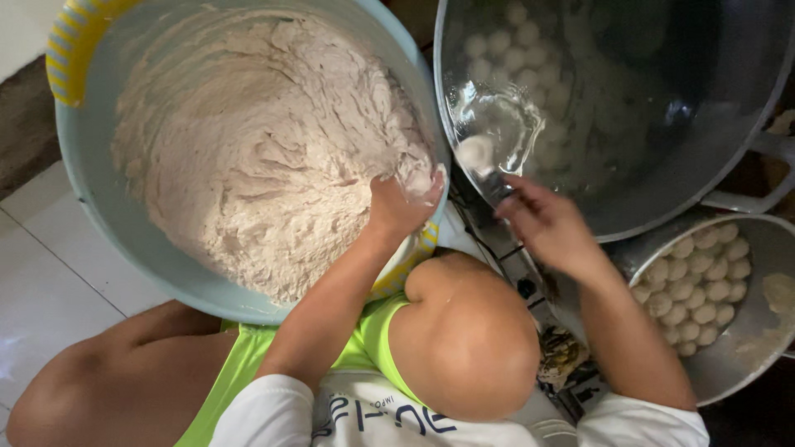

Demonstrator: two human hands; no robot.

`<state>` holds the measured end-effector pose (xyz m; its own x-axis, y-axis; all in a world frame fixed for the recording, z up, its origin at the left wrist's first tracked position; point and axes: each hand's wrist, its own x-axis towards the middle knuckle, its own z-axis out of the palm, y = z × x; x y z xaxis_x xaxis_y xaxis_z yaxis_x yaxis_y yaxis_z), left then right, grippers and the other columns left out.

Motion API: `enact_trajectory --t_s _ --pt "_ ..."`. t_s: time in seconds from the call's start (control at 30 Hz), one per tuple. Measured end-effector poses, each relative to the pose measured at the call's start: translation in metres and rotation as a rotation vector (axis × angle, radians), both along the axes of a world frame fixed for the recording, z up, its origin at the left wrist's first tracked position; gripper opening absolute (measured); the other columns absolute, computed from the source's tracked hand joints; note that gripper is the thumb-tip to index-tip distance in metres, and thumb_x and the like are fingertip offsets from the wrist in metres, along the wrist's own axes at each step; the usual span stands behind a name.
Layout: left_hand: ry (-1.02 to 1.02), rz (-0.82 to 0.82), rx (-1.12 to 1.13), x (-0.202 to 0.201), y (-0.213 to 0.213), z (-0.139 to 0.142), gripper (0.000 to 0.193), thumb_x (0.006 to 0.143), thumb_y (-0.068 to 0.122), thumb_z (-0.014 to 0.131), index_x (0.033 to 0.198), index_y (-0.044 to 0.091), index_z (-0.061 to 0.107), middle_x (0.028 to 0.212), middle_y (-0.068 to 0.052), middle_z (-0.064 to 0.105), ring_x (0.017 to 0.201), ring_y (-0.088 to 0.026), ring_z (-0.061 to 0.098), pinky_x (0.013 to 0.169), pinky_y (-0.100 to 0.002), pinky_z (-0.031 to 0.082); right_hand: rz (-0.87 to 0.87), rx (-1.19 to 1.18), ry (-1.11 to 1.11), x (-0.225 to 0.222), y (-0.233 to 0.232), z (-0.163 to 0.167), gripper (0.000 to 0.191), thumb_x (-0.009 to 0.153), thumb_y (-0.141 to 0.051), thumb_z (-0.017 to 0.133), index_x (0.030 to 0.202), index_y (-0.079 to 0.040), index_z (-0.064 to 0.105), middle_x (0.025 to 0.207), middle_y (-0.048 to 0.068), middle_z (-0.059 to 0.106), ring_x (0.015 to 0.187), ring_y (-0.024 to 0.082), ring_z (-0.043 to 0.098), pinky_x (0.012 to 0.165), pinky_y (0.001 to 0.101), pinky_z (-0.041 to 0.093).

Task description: The person scoops dough from a large bowl using a spoon and drops small portions into a pot of boiling water. The person repeats this action continuously, transferring dough from the bowl to the pot.

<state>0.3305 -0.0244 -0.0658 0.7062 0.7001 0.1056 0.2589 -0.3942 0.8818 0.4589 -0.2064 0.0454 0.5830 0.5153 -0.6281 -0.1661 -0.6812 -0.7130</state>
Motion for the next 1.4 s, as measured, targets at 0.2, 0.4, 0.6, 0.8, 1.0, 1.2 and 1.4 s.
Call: enact_trajectory --t_s 0.2,0.4,0.6,0.8,1.0,1.2,1.4 --pt "0.118 -0.18 0.103 0.005 -0.002 -0.007 0.012 0.083 0.02 0.076 0.089 0.01 0.073 0.083 -0.012 0.075 0.078 -0.036 0.072 0.069 -0.047 0.055 0.317 0.153 -0.395 -0.032 0.021 0.022 0.049 0.099 -0.013 0.065 0.146 -0.007 0.053 0.106 0.009 0.071 0.088 0.008 0.067 0.076 0.0272 0.054" --pt "0.3 -0.122 0.016 0.006 0.004 0.002 0.029 0.067 0.034 0.08 0.075 0.007 0.074 0.075 -0.02 0.071 0.076 -0.041 0.071 0.07 -0.049 0.057 0.155 0.177 0.239 -0.021 0.017 0.014 0.048 0.1 -0.012 0.058 0.148 -0.009 0.054 0.096 0.004 0.07 0.067 0.007 0.052 0.057 0.0248 0.046" --pt "0.581 -0.049 -0.009 0.001 0.007 0.018 0.042 0.085 0.048 0.072 0.084 0.006 0.076 0.079 -0.02 0.073 0.077 -0.042 0.07 0.071 -0.049 0.056 0.028 0.114 0.112 0.008 -0.005 -0.005 0.054 0.099 -0.006 0.053 0.153 -0.013 0.049 0.096 0.004 0.068 0.062 0.009 0.053 0.053 0.0254 0.043" --pt "0.201 -0.085 0.062 -0.007 0.003 0.002 0.029 0.083 0.038 0.072 0.09 0.011 0.076 0.087 -0.015 0.076 0.08 -0.039 0.072 0.072 -0.046 0.058 0.248 -0.094 -0.492 0.032 -0.015 -0.023 0.054 0.095 -0.006 0.06 0.148 -0.012 0.056 0.098 0.008 0.069 0.078 0.011 0.065 0.07 0.0278 0.051" --pt "0.037 -0.008 -0.007 -0.007 -0.008 -0.01 0.023 0.086 0.031 0.073 0.097 0.01 0.072 0.089 -0.012 0.076 0.082 -0.034 0.073 0.073 -0.043 0.059 0.019 -0.161 -0.238 0.025 -0.018 -0.009 0.045 0.103 -0.016 0.058 0.147 -0.012 0.057 0.102 0.011 0.07 0.08 0.018 0.062 0.071 0.0351 0.052" --pt "-0.046 -0.089 0.043 0.002 -0.011 -0.006 0.017 0.082 0.022 0.075 0.092 0.009 0.072 0.084 -0.012 0.074 0.081 -0.034 0.074 0.07 -0.043 0.057 0.286 0.122 -0.32 -0.026 -0.001 0.007 0.045 0.102 -0.015 0.064 0.144 -0.004 0.056 0.102 0.005 0.073 0.088 0.009 0.061 0.075 0.027 0.053" --pt "0.234 -0.122 -0.067 0.003 -0.008 0.003 0.025 0.073 0.026 0.08 0.085 0.005 0.074 0.08 -0.02 0.072 0.08 -0.039 0.072 0.074 -0.045 0.058 0.143 0.193 0.24 -0.028 0.012 0.007 0.048 0.101 -0.009 0.057 0.148 -0.003 0.048 0.093 0.003 0.066 0.063 0.006 0.054 0.054 0.0238 0.046"
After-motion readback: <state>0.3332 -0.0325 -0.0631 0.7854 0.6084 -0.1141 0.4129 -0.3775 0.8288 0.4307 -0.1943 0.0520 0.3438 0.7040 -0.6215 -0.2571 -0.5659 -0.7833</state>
